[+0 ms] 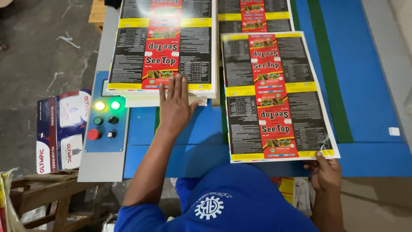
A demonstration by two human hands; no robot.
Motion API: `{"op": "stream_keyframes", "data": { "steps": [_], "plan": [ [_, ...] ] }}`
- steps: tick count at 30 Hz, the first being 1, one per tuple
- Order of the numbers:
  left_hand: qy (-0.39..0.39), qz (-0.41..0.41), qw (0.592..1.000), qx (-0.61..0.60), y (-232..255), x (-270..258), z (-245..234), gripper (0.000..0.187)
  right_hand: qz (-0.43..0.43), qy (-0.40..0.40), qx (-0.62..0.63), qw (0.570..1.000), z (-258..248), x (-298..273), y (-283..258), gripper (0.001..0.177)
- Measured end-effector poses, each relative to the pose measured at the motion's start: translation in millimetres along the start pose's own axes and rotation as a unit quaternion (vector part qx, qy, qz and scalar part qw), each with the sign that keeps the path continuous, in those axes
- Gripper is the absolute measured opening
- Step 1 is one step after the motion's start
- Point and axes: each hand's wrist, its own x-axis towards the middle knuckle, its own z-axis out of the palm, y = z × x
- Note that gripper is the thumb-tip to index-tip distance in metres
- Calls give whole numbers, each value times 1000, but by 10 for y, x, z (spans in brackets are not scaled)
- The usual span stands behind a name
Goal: Feeding and arranging printed product labels into a laminating or finishing machine.
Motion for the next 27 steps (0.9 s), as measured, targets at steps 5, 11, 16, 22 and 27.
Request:
{"op": "stream_keyframes", "data": {
  "steps": [5,11,16,22,27],
  "plan": [
    [31,49,998,37,-154,132,-95,59,16,5,-10,1000,-50,-42,72,16],
    [-24,97,994,-36,-337,458,-550,22,24,-6,-10,1000,-190,-7,220,17],
    [61,88,991,-74,-203,476,-788,12,17,-8,-15,1000,-52,-89,133,18],
    [106,82,988,-72,303,199,-1188,12,28,-3,-44,999,128,-97,90,21],
    [83,50,991,-96,378,-30,-1042,17,44,-26,-69,996,401,63,30,19]
  ]
}}
